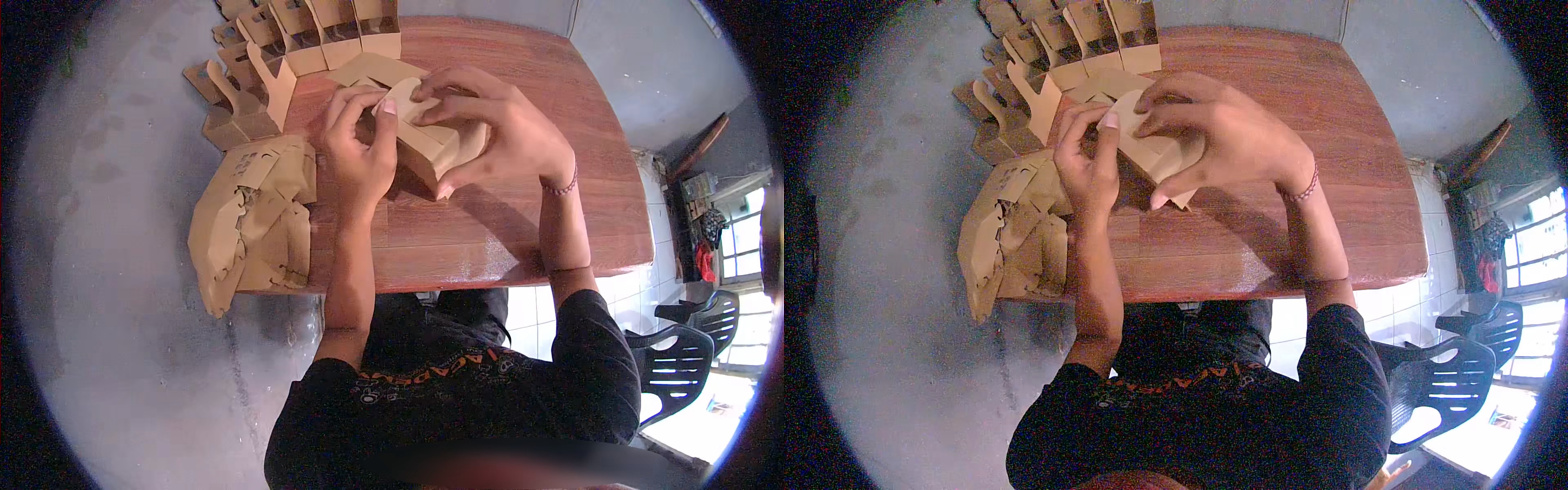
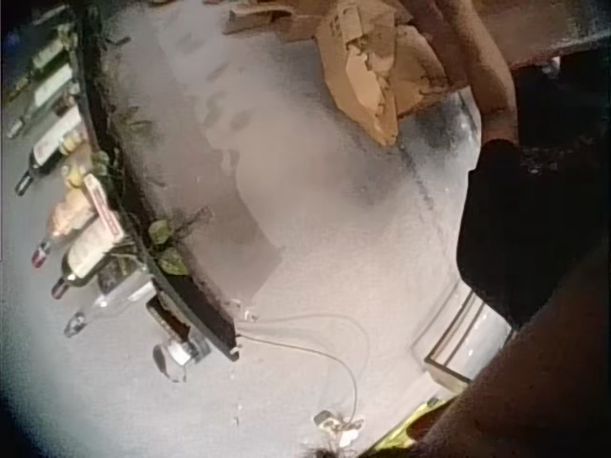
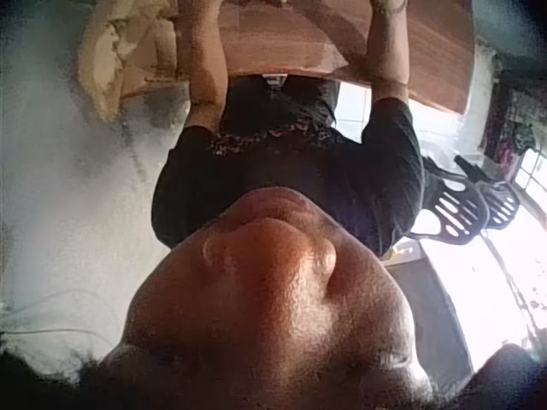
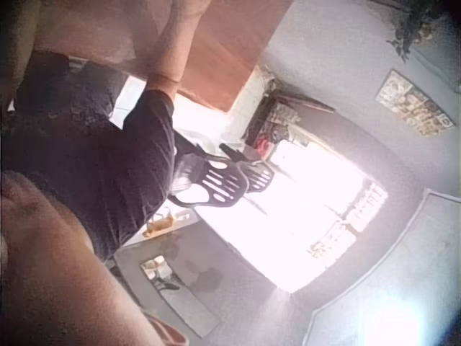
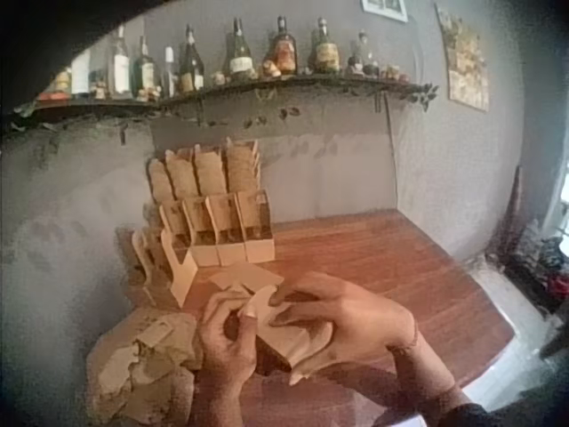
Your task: Assemble cardboard take-away containers by folding precut cardboard sheets.
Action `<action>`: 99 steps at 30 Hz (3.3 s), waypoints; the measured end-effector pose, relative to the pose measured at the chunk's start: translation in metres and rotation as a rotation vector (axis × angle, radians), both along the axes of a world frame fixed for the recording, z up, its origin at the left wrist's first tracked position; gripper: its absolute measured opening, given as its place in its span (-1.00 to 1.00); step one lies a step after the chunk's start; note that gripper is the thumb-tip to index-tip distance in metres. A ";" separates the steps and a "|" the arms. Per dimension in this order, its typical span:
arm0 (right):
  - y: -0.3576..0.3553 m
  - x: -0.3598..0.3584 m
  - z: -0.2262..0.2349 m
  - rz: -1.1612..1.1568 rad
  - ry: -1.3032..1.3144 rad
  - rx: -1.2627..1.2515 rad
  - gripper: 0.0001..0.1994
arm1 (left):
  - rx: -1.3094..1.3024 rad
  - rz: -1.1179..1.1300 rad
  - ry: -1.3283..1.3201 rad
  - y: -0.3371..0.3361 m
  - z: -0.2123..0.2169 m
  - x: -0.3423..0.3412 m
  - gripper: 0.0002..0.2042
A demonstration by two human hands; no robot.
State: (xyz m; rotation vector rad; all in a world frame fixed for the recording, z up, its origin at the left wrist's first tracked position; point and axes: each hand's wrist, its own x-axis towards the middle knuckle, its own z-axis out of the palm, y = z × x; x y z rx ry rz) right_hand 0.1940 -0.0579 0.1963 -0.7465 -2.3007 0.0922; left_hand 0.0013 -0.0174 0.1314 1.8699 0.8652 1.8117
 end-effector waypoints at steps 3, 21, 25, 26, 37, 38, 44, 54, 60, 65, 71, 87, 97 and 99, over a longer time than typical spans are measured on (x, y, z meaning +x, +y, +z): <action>-0.014 -0.020 -0.004 -0.194 -0.035 0.045 -0.50 | 0.013 -0.002 0.020 0.004 -0.005 -0.001 -0.88; 0.003 -0.007 -0.007 -0.157 0.005 0.176 -0.56 | 0.061 -0.061 0.216 0.017 -0.021 -0.064 -0.71; 0.000 -0.006 -0.005 -0.121 0.004 0.210 -0.62 | 0.073 0.006 0.266 0.014 -0.017 -0.070 -0.69; -0.002 -0.006 -0.002 -0.118 0.001 0.210 -0.62 | 0.123 0.021 0.280 0.015 -0.017 -0.068 -0.70; -0.007 -0.009 -0.001 -0.067 -0.015 0.201 -0.57 | 0.253 0.326 0.388 0.003 -0.015 -0.057 -0.87; -0.007 -0.010 -0.001 -0.065 -0.014 0.201 -0.57 | 0.310 0.374 0.336 0.004 -0.016 -0.054 -0.90; -0.009 -0.011 0.000 -0.053 -0.021 0.210 -0.57 | 0.371 0.481 0.198 0.009 -0.024 -0.047 -0.97; -0.003 0.002 0.003 0.034 0.149 0.162 -0.67 | 0.449 0.025 0.399 0.014 -0.015 -0.059 -0.41; 0.027 0.032 -0.012 -0.069 0.650 -0.414 -0.73 | -0.058 -0.529 -0.320 0.015 -0.037 -0.066 0.14; 0.081 0.036 -0.064 -0.362 0.783 -0.423 -0.70 | -0.276 -0.716 -0.314 0.016 -0.047 -0.060 0.08; 0.114 0.035 -0.086 -0.444 0.962 -0.967 -0.50 | -0.973 -0.594 -0.613 0.076 -0.087 -0.048 -0.40; 0.115 0.076 -0.104 0.035 0.641 -1.178 -0.22 | -0.740 -0.812 -0.537 0.087 -0.132 -0.053 -0.16; 0.058 0.036 -0.028 -0.430 0.010 -0.616 -0.65 | -0.932 -0.525 -0.603 0.088 -0.122 -0.054 -0.26; 0.045 0.031 -0.032 -0.199 -0.011 -0.636 -0.74 | -0.917 -0.537 -0.541 0.084 -0.123 -0.052 -0.24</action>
